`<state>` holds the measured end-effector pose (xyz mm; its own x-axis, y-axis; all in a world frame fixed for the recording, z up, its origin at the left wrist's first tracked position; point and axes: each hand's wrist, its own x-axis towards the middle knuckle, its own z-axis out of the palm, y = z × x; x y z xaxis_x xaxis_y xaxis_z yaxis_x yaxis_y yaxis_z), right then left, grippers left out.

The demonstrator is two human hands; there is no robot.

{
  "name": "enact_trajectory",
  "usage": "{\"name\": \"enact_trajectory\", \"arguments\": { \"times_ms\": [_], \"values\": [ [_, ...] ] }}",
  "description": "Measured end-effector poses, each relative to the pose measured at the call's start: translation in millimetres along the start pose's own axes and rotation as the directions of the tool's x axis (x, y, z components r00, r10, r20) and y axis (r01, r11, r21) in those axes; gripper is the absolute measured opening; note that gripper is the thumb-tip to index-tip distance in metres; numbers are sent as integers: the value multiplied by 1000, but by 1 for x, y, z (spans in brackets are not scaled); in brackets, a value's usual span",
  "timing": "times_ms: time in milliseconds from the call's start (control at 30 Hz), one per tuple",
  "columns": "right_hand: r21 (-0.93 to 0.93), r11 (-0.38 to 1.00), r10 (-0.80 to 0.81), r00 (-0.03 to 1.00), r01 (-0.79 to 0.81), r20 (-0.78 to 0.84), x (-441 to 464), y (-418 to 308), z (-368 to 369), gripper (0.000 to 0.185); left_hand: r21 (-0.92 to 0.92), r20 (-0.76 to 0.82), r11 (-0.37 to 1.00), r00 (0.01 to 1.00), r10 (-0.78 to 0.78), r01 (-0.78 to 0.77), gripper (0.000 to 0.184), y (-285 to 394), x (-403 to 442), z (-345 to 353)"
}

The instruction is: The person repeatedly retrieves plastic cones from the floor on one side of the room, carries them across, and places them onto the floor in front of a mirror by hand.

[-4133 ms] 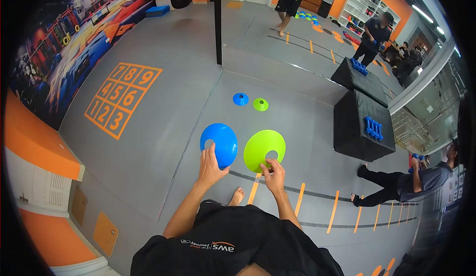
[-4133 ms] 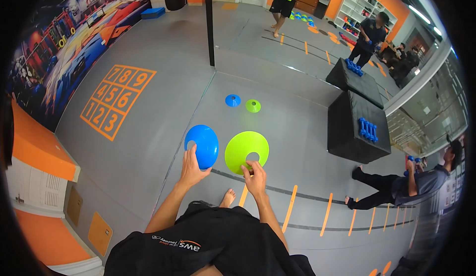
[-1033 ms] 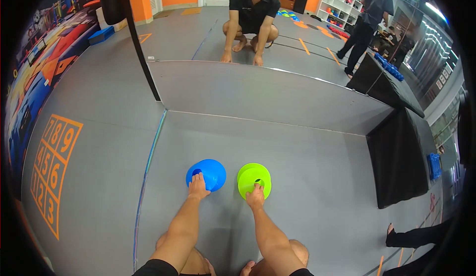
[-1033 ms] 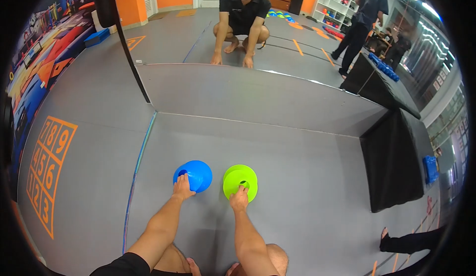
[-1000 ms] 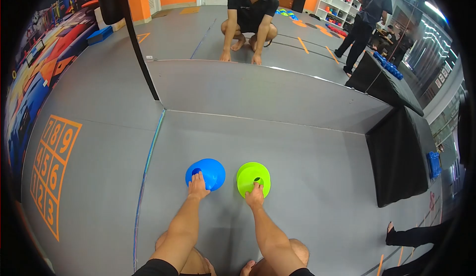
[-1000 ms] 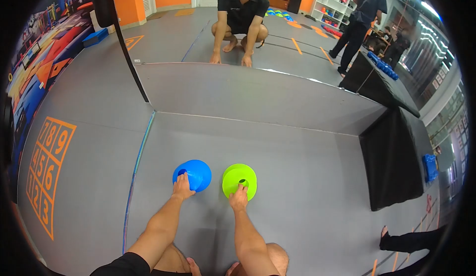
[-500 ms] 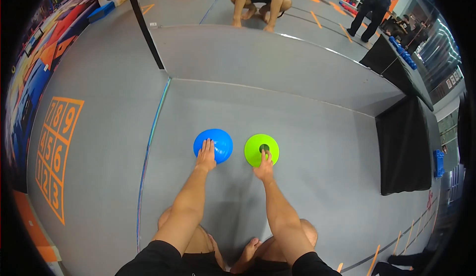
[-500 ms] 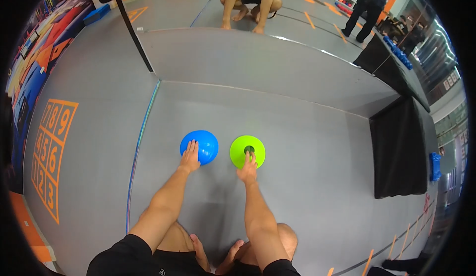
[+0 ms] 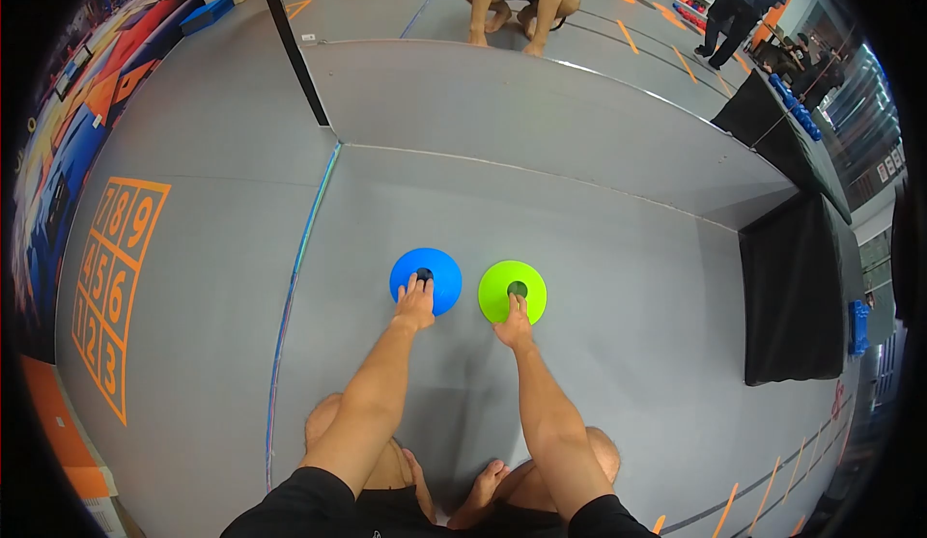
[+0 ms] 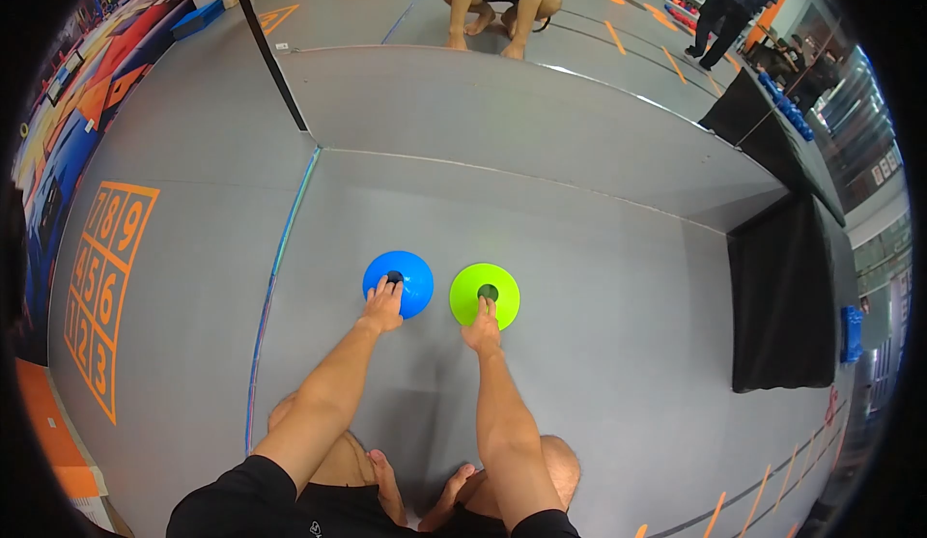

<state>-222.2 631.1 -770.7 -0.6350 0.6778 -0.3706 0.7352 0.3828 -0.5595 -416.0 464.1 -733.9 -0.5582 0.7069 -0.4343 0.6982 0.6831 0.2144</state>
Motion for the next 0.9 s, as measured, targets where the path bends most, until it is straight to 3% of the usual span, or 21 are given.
{"name": "enact_trajectory", "arguments": {
  "times_ms": [67, 167, 267, 367, 500, 600, 700, 900],
  "values": [
    [26, 998, -58, 990, 61, -125, -4, -6, 3, 98, -14, -87, 1000, 996, 13, -14, 83, -1, 8, 12],
    [84, 996, -12, 993, 22, -121, -37, -56, -32, 102, -162, -139, 984, 989, 51, -74, 74, 11, -26, -28],
    [189, 975, -85, 980, 119, -182, -81, -85, -50, 106, -252, -307, 920, 927, 217, -299, 64, 5, -72, -47],
    [364, 919, -90, 980, 150, -177, -134, -120, -82, 108, -325, -325, 892, 923, 206, -314, 58, 24, -144, -102],
    [253, 948, -157, 976, 191, -149, -226, -181, -167, 107, -432, -319, 863, 939, 126, -262, 63, 54, -243, -172],
    [127, 972, -189, 978, 200, -92, -296, -237, -253, 105, -433, -418, 856, 905, 86, -282, 68, 78, -316, -235],
    [38, 977, -208, 978, 209, -33, -369, -282, -322, 103, -522, -366, 818, 929, 42, -242, 74, 102, -385, -317],
    [15, 975, -220, 975, 221, -36, -452, -341, -416, 95, -554, -330, 786, 939, 96, -275, 76, 125, -482, -425]
  ]
}}
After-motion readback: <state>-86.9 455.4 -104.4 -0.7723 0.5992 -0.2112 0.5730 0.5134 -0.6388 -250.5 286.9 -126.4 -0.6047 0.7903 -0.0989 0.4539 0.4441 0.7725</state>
